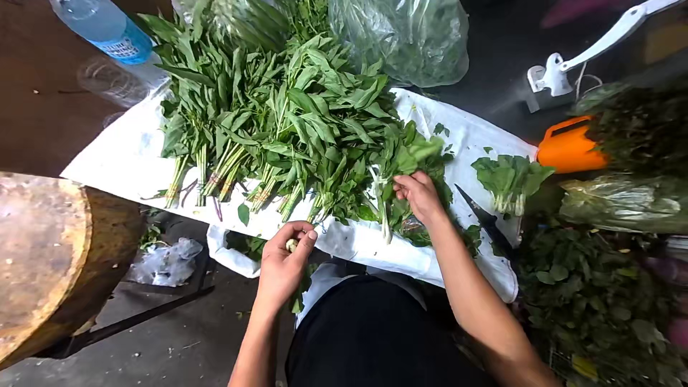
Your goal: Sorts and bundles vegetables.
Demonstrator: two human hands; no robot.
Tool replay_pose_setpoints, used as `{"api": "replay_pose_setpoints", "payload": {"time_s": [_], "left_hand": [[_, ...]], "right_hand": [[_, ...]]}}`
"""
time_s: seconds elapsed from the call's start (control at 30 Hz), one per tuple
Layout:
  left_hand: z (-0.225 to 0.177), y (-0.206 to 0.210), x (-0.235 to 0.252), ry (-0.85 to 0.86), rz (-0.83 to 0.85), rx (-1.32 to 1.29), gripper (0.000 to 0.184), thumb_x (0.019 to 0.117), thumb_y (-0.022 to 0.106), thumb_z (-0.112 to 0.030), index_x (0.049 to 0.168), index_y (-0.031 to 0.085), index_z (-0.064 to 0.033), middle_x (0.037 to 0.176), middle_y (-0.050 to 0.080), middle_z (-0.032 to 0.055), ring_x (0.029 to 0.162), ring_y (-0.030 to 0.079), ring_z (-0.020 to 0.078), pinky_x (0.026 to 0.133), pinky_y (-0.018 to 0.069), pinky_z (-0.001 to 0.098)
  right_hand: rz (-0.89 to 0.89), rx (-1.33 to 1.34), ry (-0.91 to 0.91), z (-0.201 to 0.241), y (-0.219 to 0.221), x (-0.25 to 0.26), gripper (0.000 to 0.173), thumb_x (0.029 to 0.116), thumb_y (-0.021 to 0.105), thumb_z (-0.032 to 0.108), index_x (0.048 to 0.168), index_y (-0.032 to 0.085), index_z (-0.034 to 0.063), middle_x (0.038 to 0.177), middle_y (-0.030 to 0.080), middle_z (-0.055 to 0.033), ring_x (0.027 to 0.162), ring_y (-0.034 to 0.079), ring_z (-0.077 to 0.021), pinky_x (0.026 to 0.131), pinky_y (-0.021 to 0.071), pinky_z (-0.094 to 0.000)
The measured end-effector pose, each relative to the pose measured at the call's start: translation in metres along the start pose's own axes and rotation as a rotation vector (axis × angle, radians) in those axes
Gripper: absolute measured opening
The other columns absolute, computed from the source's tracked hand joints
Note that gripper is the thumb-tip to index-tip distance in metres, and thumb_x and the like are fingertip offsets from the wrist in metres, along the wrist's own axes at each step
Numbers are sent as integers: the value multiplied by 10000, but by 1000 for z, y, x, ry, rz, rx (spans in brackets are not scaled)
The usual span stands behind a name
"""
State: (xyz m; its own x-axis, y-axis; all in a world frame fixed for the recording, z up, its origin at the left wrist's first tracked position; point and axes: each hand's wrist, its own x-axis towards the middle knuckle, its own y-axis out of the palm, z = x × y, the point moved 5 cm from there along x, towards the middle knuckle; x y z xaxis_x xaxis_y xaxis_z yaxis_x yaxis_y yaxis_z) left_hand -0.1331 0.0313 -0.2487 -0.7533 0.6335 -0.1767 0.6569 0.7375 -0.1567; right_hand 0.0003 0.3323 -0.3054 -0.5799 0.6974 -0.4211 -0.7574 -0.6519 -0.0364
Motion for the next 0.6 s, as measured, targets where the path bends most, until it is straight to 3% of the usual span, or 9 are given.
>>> {"api": "replay_pose_setpoints", "payload": {"time_s": [0.07, 0.13, 0.23, 0.3, 0.37, 0.47, 0.53, 0.6], "left_hand": [[-3, 13, 9, -1, 75, 36, 151, 983, 615, -200, 1051, 701, -96, 801, 629, -66, 610, 561, 10, 546, 490, 179], [-6, 34, 21, -22, 176, 62, 187, 1000, 603, -237, 1082, 702, -101, 854, 647, -45, 650, 579, 29, 577, 505, 208], [-3, 72, 40, -110, 335, 45, 268, 1027, 592, -310, 1173, 684, -105, 964, 691, 13, 689, 604, 87, 613, 520, 281], [-5, 94, 48, -134, 398, 23, 324, 1025, 597, -327, 1257, 654, -107, 1010, 693, 26, 677, 604, 91, 601, 525, 281], [-9, 107, 51, -125, 398, -8, 355, 1018, 618, -310, 1308, 631, -107, 1016, 693, 14, 671, 598, 83, 599, 523, 268], [-9, 112, 52, -107, 310, -38, 381, 986, 673, -260, 1336, 614, -122, 1004, 696, 25, 662, 606, 99, 580, 527, 280], [-3, 109, 53, -114, 283, 11, 459, 955, 719, -283, 1372, 589, -141, 1092, 684, 62, 753, 645, 123, 655, 564, 315], [4, 110, 55, -91, 304, 69, 520, 945, 731, -298, 1409, 564, -132, 1082, 708, 50, 842, 672, 129, 720, 573, 331]], "right_hand": [[-13, 172, -93, 8, -10, -14, 89, 982, 559, 71, 1049, 606, 34, 825, 676, -57, 662, 642, -138, 644, 570, -305], [2, 326, -185, 16, -14, -28, 154, 979, 502, 46, 1085, 614, 48, 890, 718, -88, 729, 700, -179, 691, 609, -349], [75, 474, -252, 25, -12, -46, 220, 983, 504, 53, 1144, 653, 71, 1011, 739, -121, 844, 735, -227, 772, 630, -398], [106, 536, -246, 27, -8, -57, 234, 981, 490, 39, 1142, 657, 73, 1015, 739, -135, 854, 742, -239, 785, 634, -402], [142, 575, -220, 25, -4, -66, 248, 981, 474, 43, 1138, 661, 83, 1002, 750, -134, 844, 748, -234, 783, 635, -389], [207, 622, -190, 18, 2, -74, 188, 994, 557, 121, 1127, 688, 96, 968, 748, -130, 815, 741, -216, 765, 630, -364], [213, 631, -163, 15, 5, -76, 192, 998, 547, 133, 1132, 676, 84, 954, 751, -137, 801, 742, -219, 754, 629, -364], [218, 606, -144, 11, 8, -77, 196, 1008, 531, 136, 1147, 646, 62, 971, 744, -139, 812, 742, -222, 764, 631, -374]]}}
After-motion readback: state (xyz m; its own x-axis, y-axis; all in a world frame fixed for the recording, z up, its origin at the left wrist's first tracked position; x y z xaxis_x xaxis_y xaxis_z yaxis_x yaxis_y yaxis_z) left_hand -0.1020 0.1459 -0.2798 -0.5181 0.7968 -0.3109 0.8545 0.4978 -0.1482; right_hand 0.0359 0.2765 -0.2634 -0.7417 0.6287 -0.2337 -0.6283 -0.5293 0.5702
